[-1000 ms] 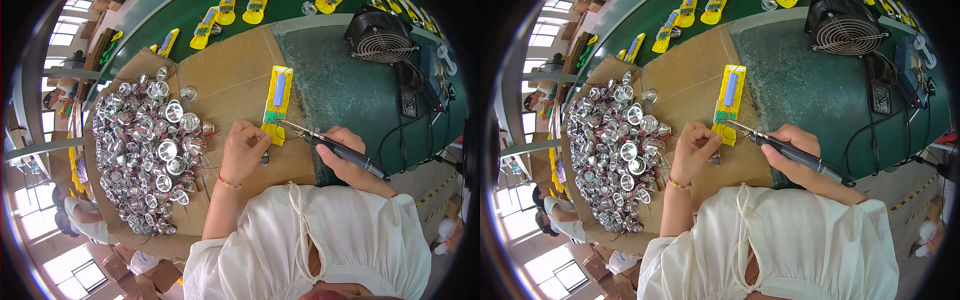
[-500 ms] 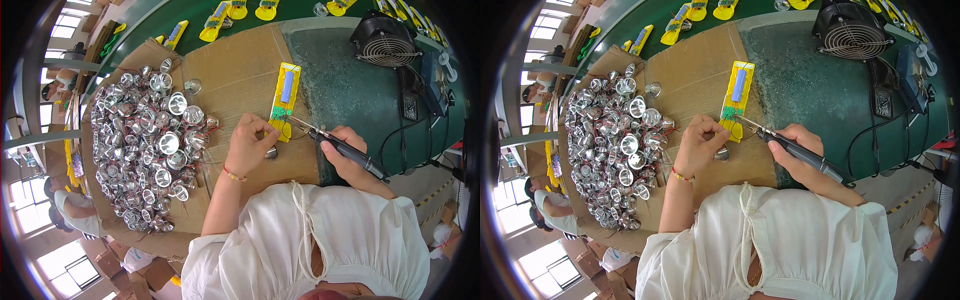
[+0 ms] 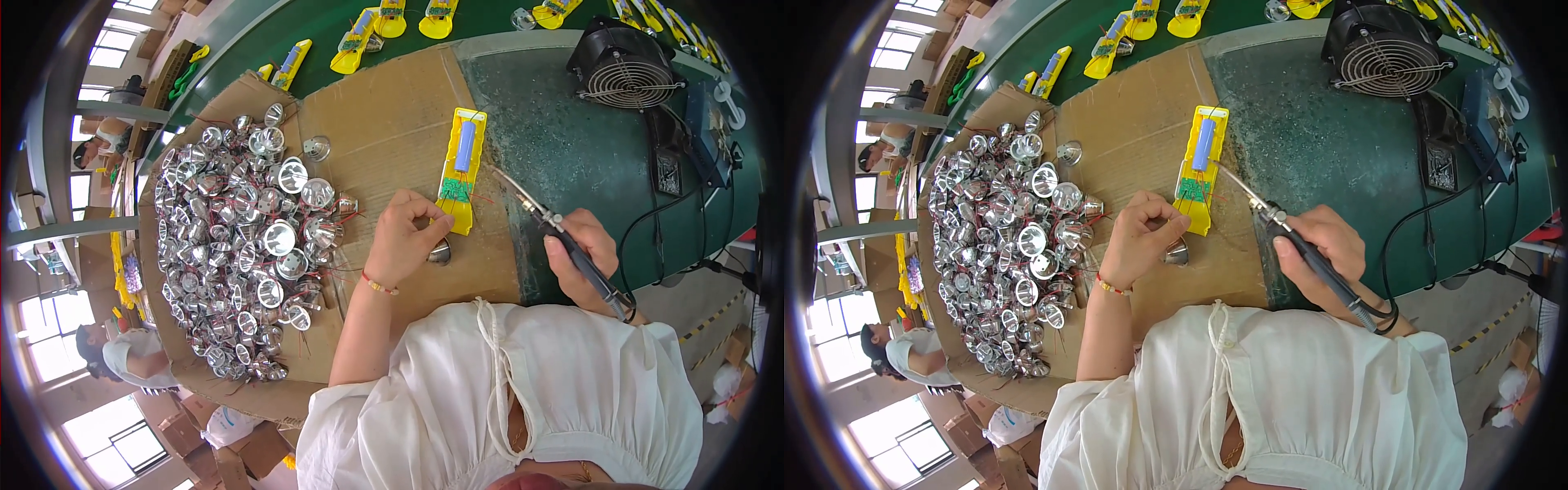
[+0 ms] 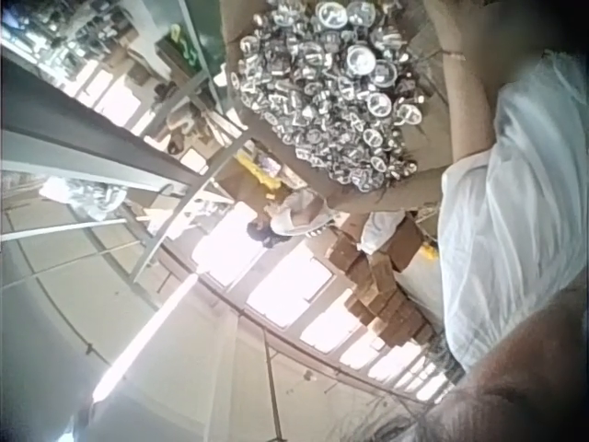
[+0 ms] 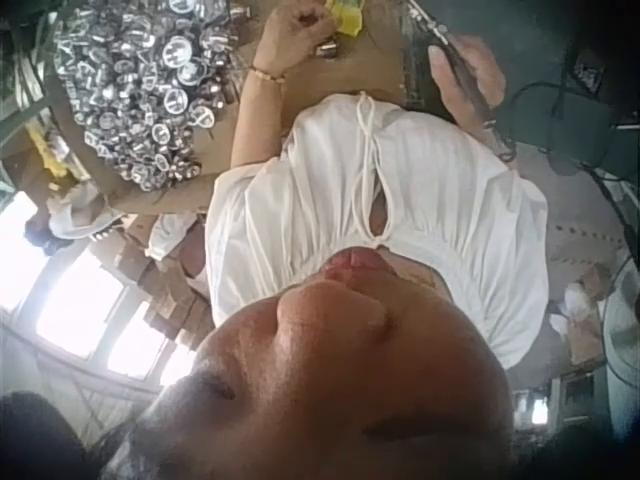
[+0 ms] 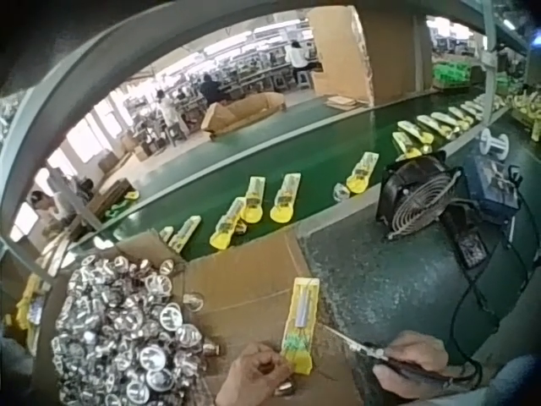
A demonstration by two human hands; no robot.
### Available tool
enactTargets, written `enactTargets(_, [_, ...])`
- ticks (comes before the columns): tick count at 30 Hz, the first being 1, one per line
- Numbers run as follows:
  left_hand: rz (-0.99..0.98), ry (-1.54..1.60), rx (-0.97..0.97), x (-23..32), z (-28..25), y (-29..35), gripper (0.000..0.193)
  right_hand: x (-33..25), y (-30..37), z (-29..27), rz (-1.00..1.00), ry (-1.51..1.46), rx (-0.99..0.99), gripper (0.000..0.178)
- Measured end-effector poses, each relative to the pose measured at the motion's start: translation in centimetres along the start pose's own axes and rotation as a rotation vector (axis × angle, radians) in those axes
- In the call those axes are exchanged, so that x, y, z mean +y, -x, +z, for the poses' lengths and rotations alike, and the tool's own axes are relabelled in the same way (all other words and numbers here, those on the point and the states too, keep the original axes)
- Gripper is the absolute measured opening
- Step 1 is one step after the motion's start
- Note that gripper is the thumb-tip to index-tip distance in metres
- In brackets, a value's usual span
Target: Soldering wires onto small circuit boards for portable flashlights.
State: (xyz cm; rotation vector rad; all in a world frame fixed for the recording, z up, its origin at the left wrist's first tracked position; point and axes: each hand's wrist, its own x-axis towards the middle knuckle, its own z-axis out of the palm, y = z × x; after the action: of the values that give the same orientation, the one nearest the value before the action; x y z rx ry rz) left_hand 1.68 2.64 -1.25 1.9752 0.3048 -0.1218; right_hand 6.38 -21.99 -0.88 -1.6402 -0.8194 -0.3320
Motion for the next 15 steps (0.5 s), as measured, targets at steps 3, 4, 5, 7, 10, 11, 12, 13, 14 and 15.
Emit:
enactTargets(3, [0.001, -0.029, -0.008, 0.6, 0.0, 0.0, 0.013, 0.0, 0.2, -1.1, -0.008, 0.032, 0.061, 0.023])
enactTargets(4, [0.004, -0.031, -0.009, 0.7, 0.0, 0.0, 0.013, 0.3, 0.5, -1.5, -0.031, 0.058, 0.114, 0.023])
enactTargets(5, [0.004, -0.026, -0.009, 0.6, 0.1, -0.1, 0.013, 0.5, 0.8, -1.8, -0.054, 0.083, 0.167, 0.024])
enactTargets(7, [0.006, -0.022, -0.009, 0.6, 0.2, -0.1, 0.013, 0.9, 1.0, -2.3, -0.054, 0.116, 0.26, 0.022])
enactTargets(10, [0.018, -0.027, 0.011, 0.4, 0.0, 0.1, 0.013, 1.5, -0.3, -3.2, 0.213, 0.317, 0.159, 0.015])
enactTargets(11, [0.031, -0.053, 0.015, 0.2, -0.1, 0.1, 0.013, 1.5, -0.7, -3.3, 0.384, 0.348, 0.101, 0.013])
enactTargets(12, [0.043, -0.08, 0.019, 0.2, -0.2, 0.2, 0.012, 2.5, 0.0, -3.3, 0.389, 0.328, 0.171, 0.013])
enactTargets(13, [0.043, -0.081, 0.018, 0.4, -0.1, 0.4, 0.012, 2.2, -0.2, -3.4, 0.39, 0.328, 0.172, 0.013])
enactTargets(14, [0.062, -0.04, 0.059, 0.7, 0.0, 0.6, 0.011, 1.6, -0.5, -3.5, 0.357, 0.265, 0.2, 0.013])
enactTargets(15, [0.08, 0.001, 0.099, 1.1, 0.0, 0.8, 0.011, 1.1, -0.7, -3.4, 0.325, 0.201, 0.228, 0.012])
